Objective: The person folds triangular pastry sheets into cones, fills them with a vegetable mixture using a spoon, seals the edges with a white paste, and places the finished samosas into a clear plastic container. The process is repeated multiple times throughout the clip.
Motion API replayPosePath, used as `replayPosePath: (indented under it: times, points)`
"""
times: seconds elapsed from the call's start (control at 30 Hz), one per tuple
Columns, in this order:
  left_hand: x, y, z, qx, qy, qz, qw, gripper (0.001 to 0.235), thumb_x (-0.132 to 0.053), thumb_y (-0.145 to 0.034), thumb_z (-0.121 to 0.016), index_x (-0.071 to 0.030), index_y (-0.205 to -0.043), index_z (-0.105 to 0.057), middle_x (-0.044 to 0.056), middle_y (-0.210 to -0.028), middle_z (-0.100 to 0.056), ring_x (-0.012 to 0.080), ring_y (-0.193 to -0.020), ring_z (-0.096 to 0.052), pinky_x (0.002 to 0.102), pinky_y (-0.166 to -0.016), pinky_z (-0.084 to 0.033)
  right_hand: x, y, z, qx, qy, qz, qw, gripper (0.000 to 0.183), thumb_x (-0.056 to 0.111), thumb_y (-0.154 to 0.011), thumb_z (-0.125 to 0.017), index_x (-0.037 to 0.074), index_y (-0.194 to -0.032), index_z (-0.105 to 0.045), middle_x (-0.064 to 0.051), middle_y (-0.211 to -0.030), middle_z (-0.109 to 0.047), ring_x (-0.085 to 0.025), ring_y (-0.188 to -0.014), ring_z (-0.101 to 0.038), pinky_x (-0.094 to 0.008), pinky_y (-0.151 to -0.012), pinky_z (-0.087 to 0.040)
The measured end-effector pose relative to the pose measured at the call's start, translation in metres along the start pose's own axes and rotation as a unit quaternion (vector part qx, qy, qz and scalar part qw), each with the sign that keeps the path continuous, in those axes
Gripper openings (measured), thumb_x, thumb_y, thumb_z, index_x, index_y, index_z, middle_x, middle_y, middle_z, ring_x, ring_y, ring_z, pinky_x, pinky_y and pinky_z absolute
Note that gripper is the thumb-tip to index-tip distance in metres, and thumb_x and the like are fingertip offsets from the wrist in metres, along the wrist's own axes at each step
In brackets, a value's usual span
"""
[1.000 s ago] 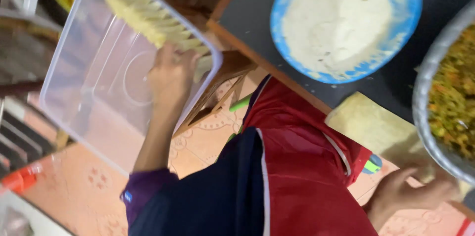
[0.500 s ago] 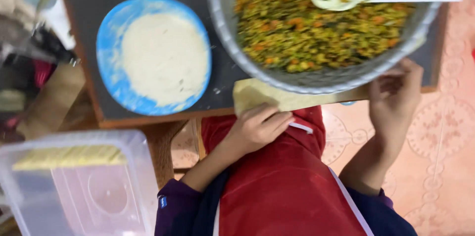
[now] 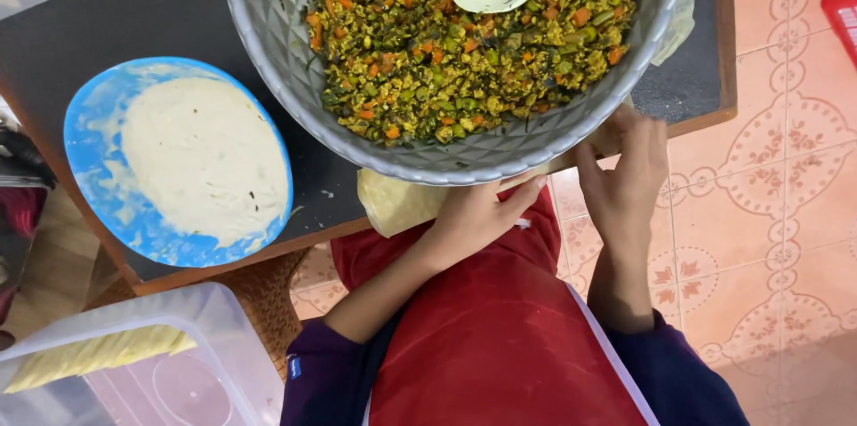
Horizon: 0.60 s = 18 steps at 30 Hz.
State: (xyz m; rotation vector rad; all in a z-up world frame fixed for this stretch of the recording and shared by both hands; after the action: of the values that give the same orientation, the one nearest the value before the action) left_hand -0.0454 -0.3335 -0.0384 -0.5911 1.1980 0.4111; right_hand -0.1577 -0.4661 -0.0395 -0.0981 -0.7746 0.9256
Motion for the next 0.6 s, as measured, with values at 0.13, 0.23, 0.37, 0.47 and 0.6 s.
replayPosePath:
  times: [0.13,0.23,0.37,0.47,0.6]
  points:
    - [0.007,0.009,-0.004,0.001,0.020,0.029,0.999,0.016,-0.010,-0.090,-0.074,-0.001,-0.102,-0.071,0.016,-0.098,-0.076,0.0315,-0.093,-0.077,0.039,-0.081,-0.062,-0.013,0.005,0.003,-0.020,-0.067,-0.036,0.997,0.033,-0.024,-0.088,-0.077,-0.001,-0.109,-0.065,-0.012,-0.085,-0.061,-0.031,-0.072,-0.065,-0.039,-0.068,-0.055]
    - [0.019,0.012,-0.012,0.013,0.196,0.109,0.974,0.032,-0.010,-0.090,-0.078,0.012,-0.110,-0.067,0.035,-0.110,-0.068,0.0462,-0.106,-0.068,0.047,-0.087,-0.062,-0.015,0.025,-0.007,0.032,-0.122,-0.080,0.989,0.039,-0.017,-0.081,-0.083,0.001,-0.114,-0.072,-0.014,-0.085,-0.071,-0.032,-0.078,-0.071,-0.040,-0.072,-0.056]
    - [0.029,0.014,-0.007,-0.027,0.131,0.072,0.988,0.019,-0.009,-0.091,-0.076,0.004,-0.104,-0.074,0.014,-0.102,-0.076,0.0271,-0.096,-0.075,0.037,-0.082,-0.064,0.023,0.020,-0.003,0.101,-0.246,-0.079,0.961,0.035,-0.011,-0.089,-0.074,0.001,-0.120,-0.065,-0.016,-0.098,-0.077,-0.029,-0.088,-0.074,-0.045,-0.081,-0.060]
    - [0.026,0.014,-0.002,-0.026,0.114,0.089,0.989,0.016,-0.005,-0.091,-0.074,0.005,-0.104,-0.073,0.014,-0.100,-0.076,0.0272,-0.094,-0.076,0.037,-0.083,-0.064,0.019,0.021,-0.002,0.104,-0.323,-0.100,0.935,0.034,-0.014,-0.093,-0.069,-0.006,-0.123,-0.056,-0.023,-0.101,-0.075,-0.031,-0.089,-0.075,-0.047,-0.080,-0.061]
    - [0.021,0.014,-0.010,0.002,0.283,0.175,0.943,0.033,-0.011,-0.088,-0.081,0.012,-0.110,-0.069,0.022,-0.106,-0.075,0.0276,-0.101,-0.071,0.038,-0.084,-0.064,-0.011,0.037,-0.018,0.084,-0.422,-0.132,0.893,0.041,-0.019,-0.088,-0.070,-0.011,-0.122,-0.049,-0.028,-0.097,-0.074,-0.031,-0.078,-0.076,-0.043,-0.074,-0.065]
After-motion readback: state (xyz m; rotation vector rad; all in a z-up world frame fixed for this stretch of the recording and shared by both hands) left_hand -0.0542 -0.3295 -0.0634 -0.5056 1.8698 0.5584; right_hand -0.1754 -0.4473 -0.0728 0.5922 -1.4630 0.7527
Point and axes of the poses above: each hand's wrist, its own y-axis away from the middle knuckle, its own z-axis out of the back of the hand, x = y × z, the point moved 6 cm from there along -y, towards the middle knuckle
